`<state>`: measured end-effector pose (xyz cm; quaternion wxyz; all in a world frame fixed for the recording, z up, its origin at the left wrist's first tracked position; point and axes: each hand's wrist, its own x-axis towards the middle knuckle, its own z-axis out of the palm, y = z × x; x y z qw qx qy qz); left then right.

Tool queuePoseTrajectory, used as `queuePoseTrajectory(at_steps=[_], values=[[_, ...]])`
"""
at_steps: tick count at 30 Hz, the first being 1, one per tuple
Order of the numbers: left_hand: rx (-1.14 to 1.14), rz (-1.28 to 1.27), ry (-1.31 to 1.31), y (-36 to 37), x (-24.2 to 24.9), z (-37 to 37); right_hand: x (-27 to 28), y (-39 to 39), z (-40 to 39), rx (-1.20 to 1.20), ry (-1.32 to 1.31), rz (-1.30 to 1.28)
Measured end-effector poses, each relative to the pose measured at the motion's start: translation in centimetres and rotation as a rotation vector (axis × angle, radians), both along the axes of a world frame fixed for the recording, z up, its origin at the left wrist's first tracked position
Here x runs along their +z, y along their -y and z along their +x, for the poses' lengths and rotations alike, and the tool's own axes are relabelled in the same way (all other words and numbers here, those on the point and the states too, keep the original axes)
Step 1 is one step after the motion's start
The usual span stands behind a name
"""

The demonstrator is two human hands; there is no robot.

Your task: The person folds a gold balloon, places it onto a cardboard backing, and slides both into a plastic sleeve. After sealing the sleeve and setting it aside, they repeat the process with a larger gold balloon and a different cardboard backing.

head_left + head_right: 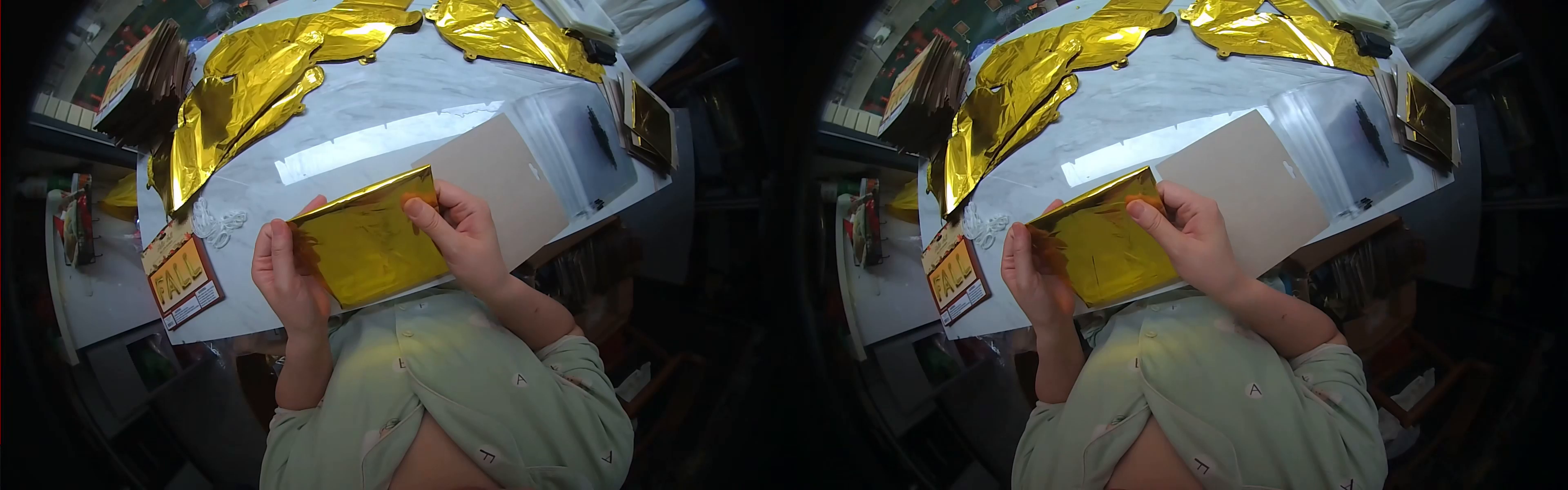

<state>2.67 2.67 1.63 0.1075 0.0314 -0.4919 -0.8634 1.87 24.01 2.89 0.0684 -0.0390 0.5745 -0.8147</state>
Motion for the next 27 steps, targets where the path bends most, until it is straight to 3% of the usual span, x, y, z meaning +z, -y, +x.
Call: queuePoseTrajectory(at_steps=[4,5,8,14,22,27], values=[[0.024,0.021,0.132,-2.0,2.3,0.0,0.0,-0.1,0.0,0.005,-0.014,0.017],[-0.061,-0.004,0.071,-1.1,1.3,0.2,-0.1,-0.1,0.0,0.004,-0.013,0.017],[-0.027,-0.036,0.051,-0.6,-0.7,0.6,-0.3,-0.1,0.0,0.007,-0.018,0.033],[0.033,-0.077,0.067,-1.6,0.4,0.8,0.3,-0.2,-0.3,0.035,0.026,-0.048],[0.029,-0.117,0.103,-2.4,0.9,1.0,0.0,-0.8,-1.0,-0.097,0.006,-0.136],[-0.025,-0.022,0.063,-2.1,0.0,1.2,0.0,-0.9,-0.9,-0.118,-0.001,-0.189]])
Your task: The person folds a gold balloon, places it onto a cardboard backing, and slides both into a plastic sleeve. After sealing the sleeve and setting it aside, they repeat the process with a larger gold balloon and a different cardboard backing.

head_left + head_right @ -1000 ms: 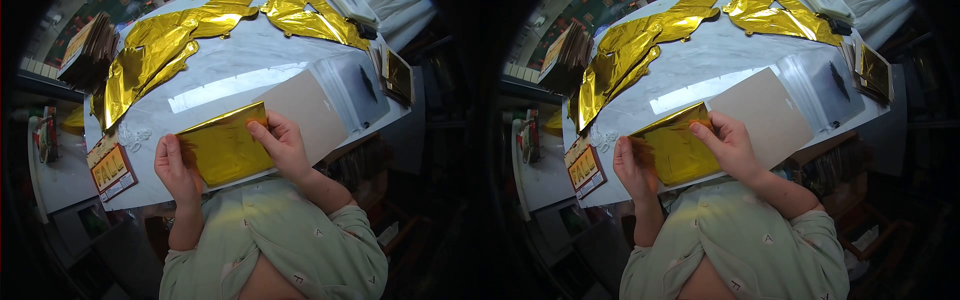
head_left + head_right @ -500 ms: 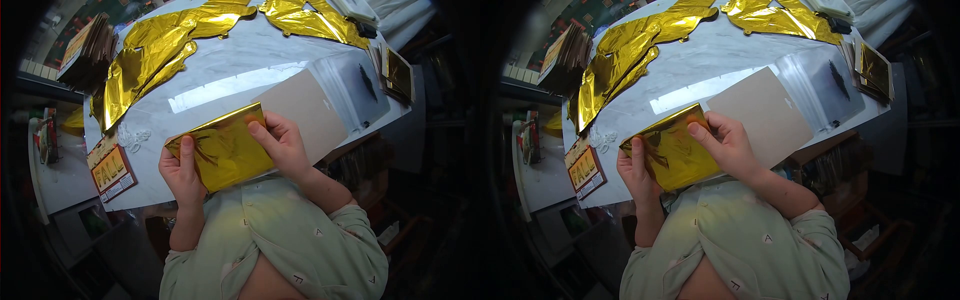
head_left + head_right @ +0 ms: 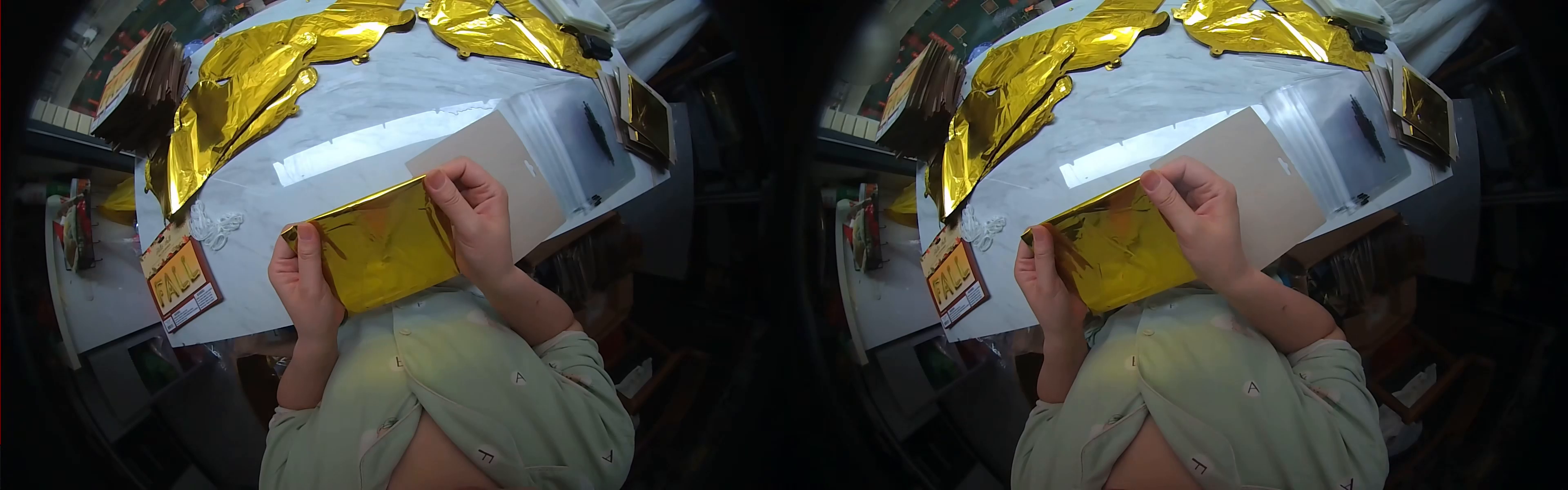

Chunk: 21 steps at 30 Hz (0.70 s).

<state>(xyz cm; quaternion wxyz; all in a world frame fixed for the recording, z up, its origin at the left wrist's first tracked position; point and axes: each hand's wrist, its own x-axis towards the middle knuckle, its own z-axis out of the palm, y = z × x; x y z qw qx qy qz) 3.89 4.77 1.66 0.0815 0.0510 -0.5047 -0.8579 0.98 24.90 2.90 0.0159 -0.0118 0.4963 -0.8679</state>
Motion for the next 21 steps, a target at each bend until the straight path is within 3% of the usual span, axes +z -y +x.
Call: queuePoseTrajectory(at_steps=[9,11,15,17,18,20,21], values=[[0.123,-0.069,0.049,-1.0,0.9,-0.3,0.7,-0.2,0.7,0.047,-0.029,0.059],[0.094,-0.079,0.048,-1.3,1.2,-0.3,0.4,-1.1,1.2,0.233,-0.018,0.157],[-0.036,-0.134,0.041,-2.3,0.9,-0.6,0.8,-4.4,1.9,0.107,-0.051,0.243],[-0.319,-0.232,0.114,-2.9,1.0,-1.7,1.5,-7.3,2.3,-0.098,-0.044,0.321],[-0.498,-0.355,-0.049,-3.5,0.9,-2.9,1.2,-9.0,2.5,-0.213,-0.055,0.28],[-0.576,-0.984,-0.402,-5.0,1.6,-4.3,0.5,-13.3,3.0,-0.416,-0.125,0.251],[-0.563,-0.984,-0.4,-5.5,1.3,-4.1,0.5,-15.6,3.8,-0.45,-0.115,0.236]])
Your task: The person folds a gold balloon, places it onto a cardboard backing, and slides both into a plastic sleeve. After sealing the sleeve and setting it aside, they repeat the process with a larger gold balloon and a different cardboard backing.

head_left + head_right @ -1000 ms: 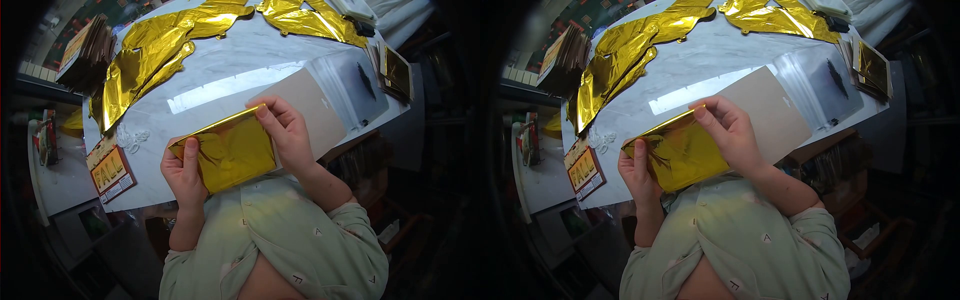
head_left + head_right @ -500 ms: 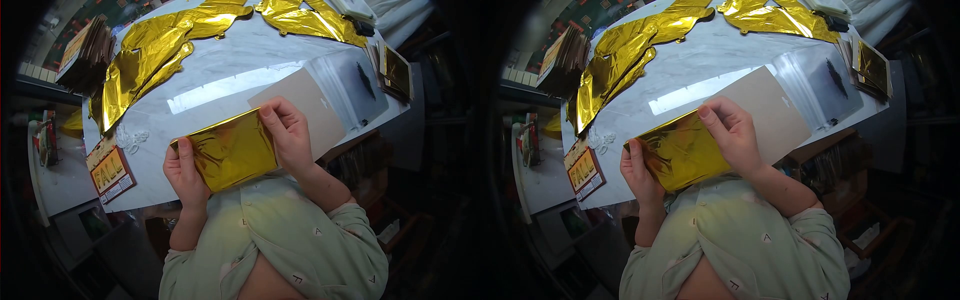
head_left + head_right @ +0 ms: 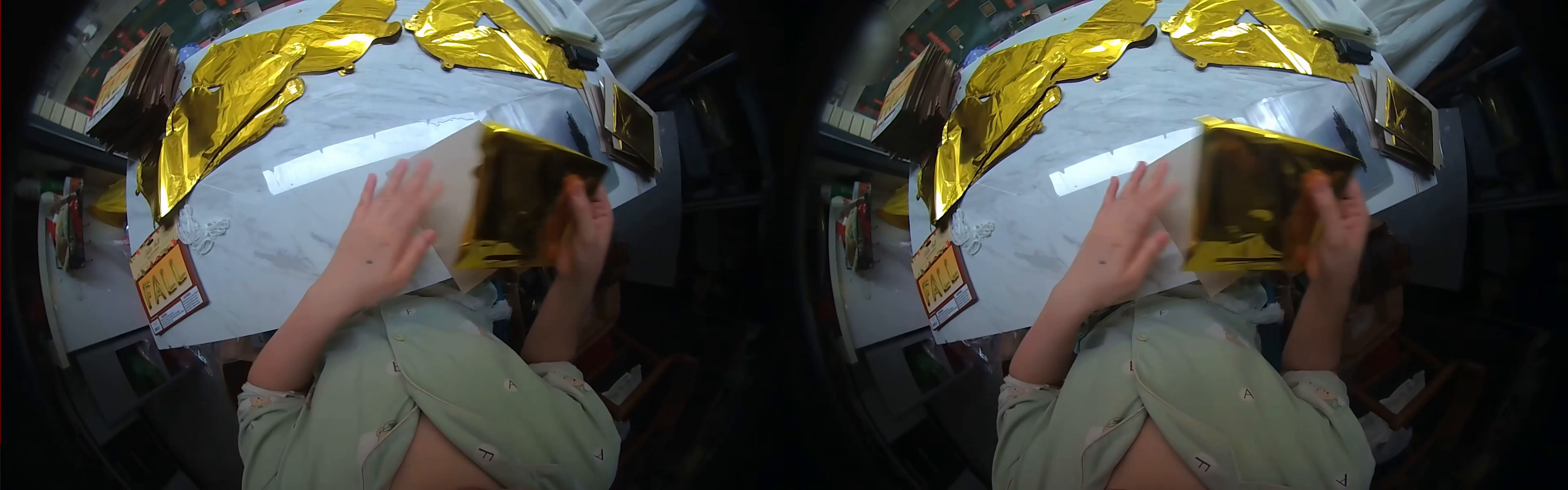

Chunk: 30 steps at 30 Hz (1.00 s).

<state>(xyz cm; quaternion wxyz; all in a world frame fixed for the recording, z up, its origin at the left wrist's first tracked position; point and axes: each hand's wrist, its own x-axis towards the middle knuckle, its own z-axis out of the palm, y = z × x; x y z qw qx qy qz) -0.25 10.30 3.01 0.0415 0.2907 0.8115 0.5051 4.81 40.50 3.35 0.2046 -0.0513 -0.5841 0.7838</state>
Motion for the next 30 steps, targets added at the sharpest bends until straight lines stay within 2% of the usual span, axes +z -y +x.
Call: queuePoseTrajectory(at_steps=[2,3,11,16,18,20,22,23,25,28,30], values=[[-0.178,-0.493,-0.328,-0.5,-1.4,0.2,0.3,-1.7,0.6,-0.092,-0.01,-0.062],[-0.174,-0.515,-0.32,-0.5,-1.8,0.8,0.9,-1.8,0.8,-0.125,0.0,-0.088],[0.141,-0.581,-0.269,5.4,0.5,5.7,-1.8,-2.0,0.1,0.027,0.073,-0.122],[0.207,-0.368,-0.063,7.7,0.8,5.5,-0.5,1.0,-1.8,0.074,0.063,-0.129],[0.403,-0.349,-0.129,9.9,0.3,4.5,-0.6,1.2,-2.0,0.088,0.055,-0.117],[0.599,-0.439,-0.28,13.5,1.0,2.0,-0.8,1.0,-1.8,0.093,0.05,-0.101],[0.673,-0.681,-0.518,17.2,0.4,-0.5,-1.1,0.7,-1.7,0.063,0.058,-0.076],[0.67,-0.679,-0.52,18.0,0.3,-0.8,-1.1,0.5,-1.5,0.059,0.056,-0.075],[0.679,-0.708,-0.19,18.7,0.3,-1.6,-1.3,0.2,-1.3,0.056,0.074,-0.11],[0.609,-0.605,-0.223,16.5,1.1,-1.9,-1.5,0.2,-0.8,0.016,0.088,-0.152],[0.475,-0.341,-0.259,12.9,1.5,-1.7,-1.5,0.6,-0.8,0.017,0.092,-0.167]])
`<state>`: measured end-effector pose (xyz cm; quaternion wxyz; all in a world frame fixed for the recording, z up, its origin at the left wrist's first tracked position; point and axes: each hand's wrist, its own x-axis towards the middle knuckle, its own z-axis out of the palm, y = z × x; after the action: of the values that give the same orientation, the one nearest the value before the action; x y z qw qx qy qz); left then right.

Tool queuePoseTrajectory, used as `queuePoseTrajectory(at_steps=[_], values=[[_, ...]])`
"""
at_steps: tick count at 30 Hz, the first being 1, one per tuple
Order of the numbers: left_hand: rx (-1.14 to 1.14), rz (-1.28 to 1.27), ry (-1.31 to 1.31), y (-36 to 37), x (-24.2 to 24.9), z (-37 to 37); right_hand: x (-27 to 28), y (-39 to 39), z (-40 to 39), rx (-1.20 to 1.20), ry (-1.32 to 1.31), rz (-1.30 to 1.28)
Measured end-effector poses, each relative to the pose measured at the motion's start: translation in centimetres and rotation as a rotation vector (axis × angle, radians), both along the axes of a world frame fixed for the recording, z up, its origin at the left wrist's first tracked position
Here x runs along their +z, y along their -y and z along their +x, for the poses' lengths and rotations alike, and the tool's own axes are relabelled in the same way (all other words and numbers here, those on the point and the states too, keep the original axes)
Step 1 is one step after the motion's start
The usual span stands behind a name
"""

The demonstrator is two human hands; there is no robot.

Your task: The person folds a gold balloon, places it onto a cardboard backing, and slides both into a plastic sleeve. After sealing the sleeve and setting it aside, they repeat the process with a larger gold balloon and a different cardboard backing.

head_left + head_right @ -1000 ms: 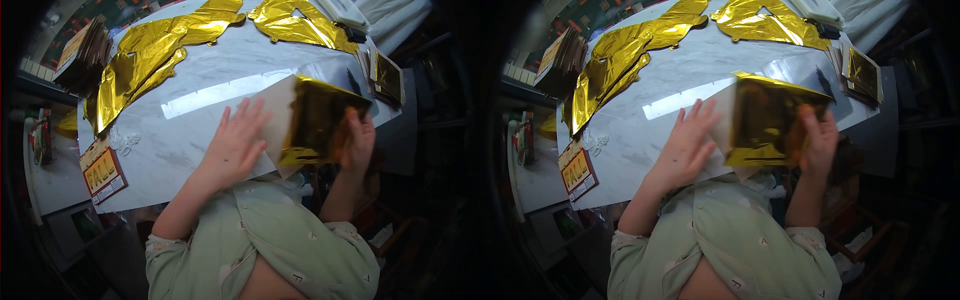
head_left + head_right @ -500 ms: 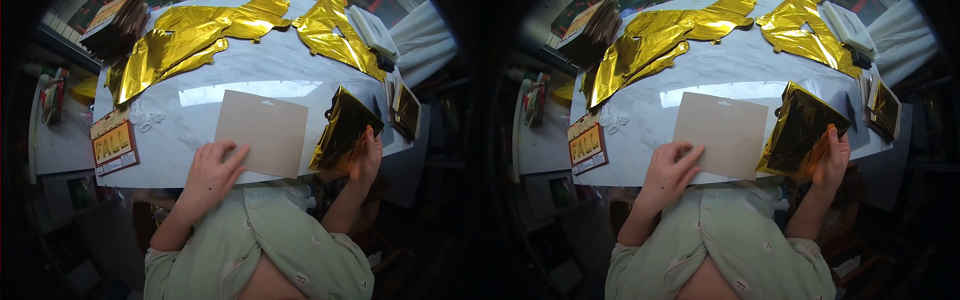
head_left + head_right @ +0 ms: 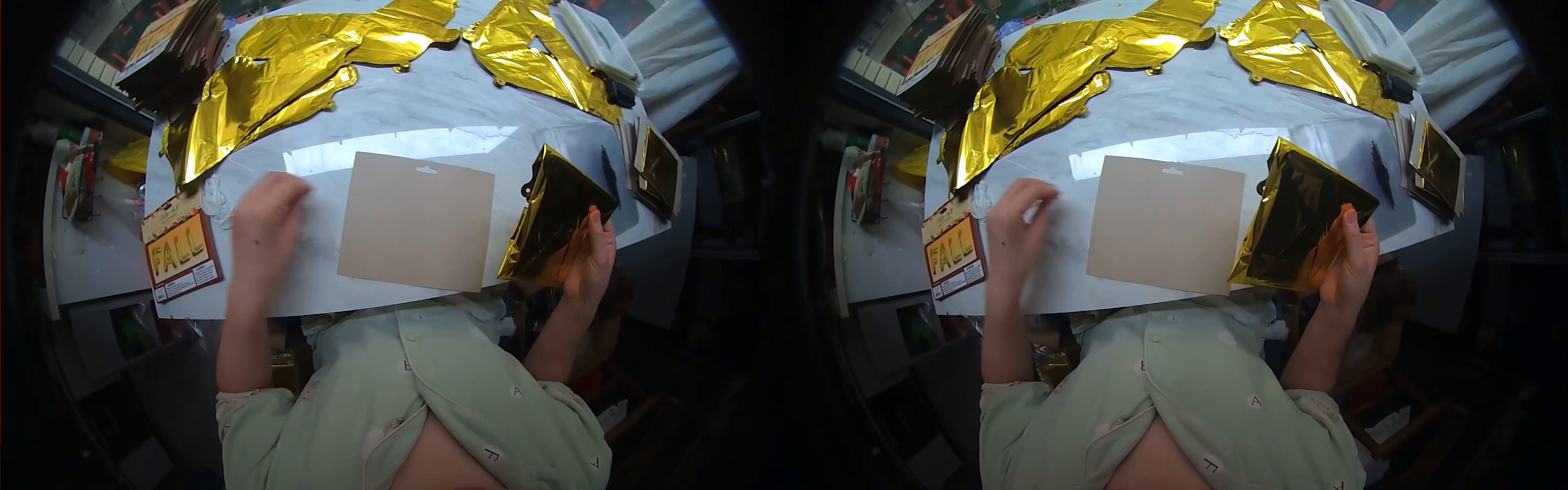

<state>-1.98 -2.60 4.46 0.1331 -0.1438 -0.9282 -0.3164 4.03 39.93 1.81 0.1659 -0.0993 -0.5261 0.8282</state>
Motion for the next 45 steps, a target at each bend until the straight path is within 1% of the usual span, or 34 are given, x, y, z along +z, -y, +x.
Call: queuePoseTrajectory(at_steps=[1,2,4,5,6,10,12,13,14,15,16,17,18,20,22,23,27,31,34,36,39,43,45], values=[[-0.098,0.144,-0.025,-2.3,0.0,0.2,0.0,0.1,0.0,0.009,0.0,-0.016],[-0.207,0.237,0.017,-4.3,-0.1,0.6,-0.2,0.1,0.0,0.002,0.001,-0.011],[-0.345,0.148,0.002,-7.5,-1.1,1.2,-0.6,0.2,-0.2,0.08,-0.014,-0.034],[-0.412,0.082,-0.031,-8.6,-1.5,1.3,-0.3,0.9,-0.3,0.024,0.013,-0.043],[-0.427,0.031,-0.008,-9.5,-2.0,1.4,-0.3,1.4,-0.3,0.032,0.031,-0.048],[-0.421,0.061,-0.07,-9.5,-1.0,1.8,0.3,3.6,-0.1,0.103,0.081,-0.083],[-0.281,0.333,0.2,-8.1,-0.8,2.5,-0.5,4.0,0.1,0.145,0.105,-0.107],[-0.243,0.403,0.455,-7.2,0.3,2.6,-0.5,4.5,0.1,0.179,0.119,-0.113],[-0.224,0.686,0.474,-7.5,0.1,2.8,-2.2,4.0,0.2,0.257,0.061,-0.127],[-0.199,0.968,0.488,-8.0,0.0,3.1,-1.6,5.4,0.1,0.251,0.058,-0.09],[-0.243,1.193,0.543,-8.4,0.5,3.0,-0.5,7.6,0.0,0.246,0.055,-0.054],[-0.242,1.289,0.597,-8.7,0.5,3.2,0.4,8.9,0.0,0.278,0.06,-0.068],[-0.243,1.386,0.65,-9.1,0.6,3.4,1.0,10.1,-0.1,0.298,0.049,-0.017],[-0.208,1.375,0.671,-9.9,-0.2,4.1,1.2,11.1,-0.2,0.359,0.025,0.085],[-0.08,1.493,0.68,-10.3,-0.9,4.7,1.3,11.9,-0.4,0.374,0.003,0.084],[-0.056,1.519,0.631,-10.6,-0.9,5.0,1.4,12.2,-0.4,0.394,-0.013,0.083],[-0.029,1.511,0.594,-9.9,-1.8,5.4,1.1,12.4,-0.6,0.448,0.028,0.02],[-0.028,1.493,0.55,-9.8,-2.5,5.3,0.7,12.7,-0.7,0.44,0.028,0.018],[-0.017,1.535,0.529,-10.1,-2.3,5.2,0.7,12.7,-0.7,0.419,0.009,0.033],[0.057,1.464,0.502,-10.5,-1.6,5.0,0.3,12.5,-0.5,0.438,0.016,0.092],[0.006,1.45,0.499,-9.8,-2.3,5.0,0.9,12.6,-0.5,0.457,0.025,0.081],[0.011,1.437,0.477,-9.7,-2.1,5.1,0.7,12.3,-0.7,0.488,0.016,0.103],[0.016,1.411,0.456,-9.6,-1.9,5.2,1.6,12.6,-1.1,0.382,-0.041,-0.009]])
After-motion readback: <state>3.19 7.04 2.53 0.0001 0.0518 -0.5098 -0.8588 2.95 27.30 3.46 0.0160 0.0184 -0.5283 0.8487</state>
